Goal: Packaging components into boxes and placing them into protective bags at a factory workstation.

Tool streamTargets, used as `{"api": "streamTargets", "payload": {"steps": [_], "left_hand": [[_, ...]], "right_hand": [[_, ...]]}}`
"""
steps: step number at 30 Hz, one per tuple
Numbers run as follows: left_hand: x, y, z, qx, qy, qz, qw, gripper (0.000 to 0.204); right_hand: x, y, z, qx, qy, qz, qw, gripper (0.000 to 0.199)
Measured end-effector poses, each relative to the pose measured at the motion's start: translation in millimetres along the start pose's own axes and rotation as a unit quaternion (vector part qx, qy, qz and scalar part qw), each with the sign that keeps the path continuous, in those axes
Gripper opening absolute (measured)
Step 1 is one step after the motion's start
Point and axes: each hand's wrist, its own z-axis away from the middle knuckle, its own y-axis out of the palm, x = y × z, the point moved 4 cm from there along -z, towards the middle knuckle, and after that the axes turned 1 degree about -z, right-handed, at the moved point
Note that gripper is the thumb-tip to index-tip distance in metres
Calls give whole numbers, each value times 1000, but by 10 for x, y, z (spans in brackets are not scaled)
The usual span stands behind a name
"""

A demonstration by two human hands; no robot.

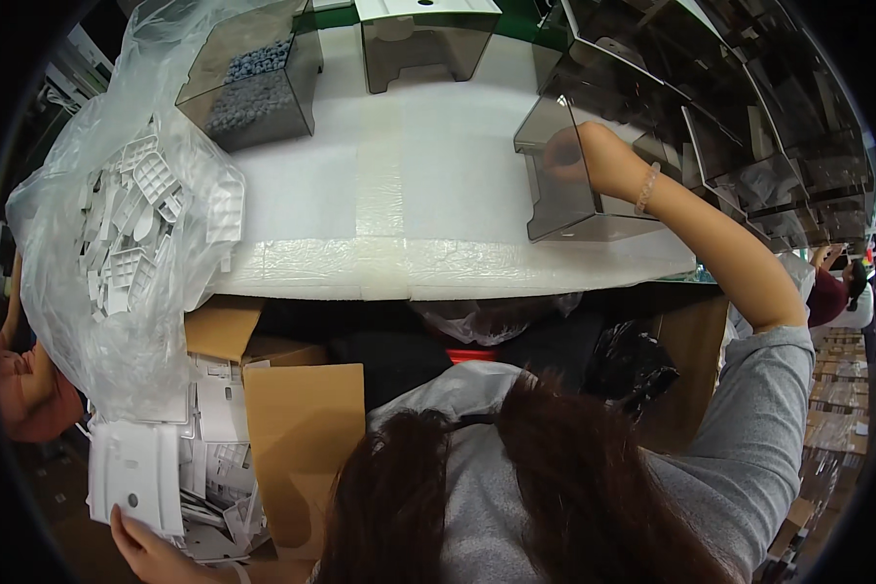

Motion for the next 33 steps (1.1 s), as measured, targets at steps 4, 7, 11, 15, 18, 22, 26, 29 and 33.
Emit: {"api": "streamTargets", "payload": {"steps": [4, 7, 11, 15, 18, 22, 26, 29, 33], "left_hand": [[-690, -227, 255, -25, 59, 95, 993, 46], [-907, 93, 345, -4, 72, 296, 952, 27], [-1873, 862, 451, 216, 86, 511, 827, 25], [-3181, 1069, 749, 328, 167, 586, 722, 17], [-3522, 1203, 849, 399, 222, 583, 672, 17], [-4079, 1388, 1170, 416, 282, 597, 625, 17], [-4521, 1627, 1297, 413, 363, 544, 634, 19], [-4554, 1824, 1195, 415, 391, 496, 655, 20], [-4488, 1810, 1106, 387, 406, 502, 659, 20]], "right_hand": [[-91, -46, -38, -2, -6, 1, 1000, 18], [-151, 17, -67, 37, 41, -52, 997, 18], [18, 68, -194, 48, 59, -38, 996, 12], [280, -126, 26, -8, 23, -28, 999, 20], [511, -534, 709, -383, -81, -103, 915, 18], [-65, -208, 1714, -627, 4, -272, 730, 12], [-487, 521, 1571, -616, 114, -119, 770, 5], [-738, 984, 1328, -562, 171, -119, 801, 6], [-458, 923, 1258, -562, 165, -118, 802, 6]]}}
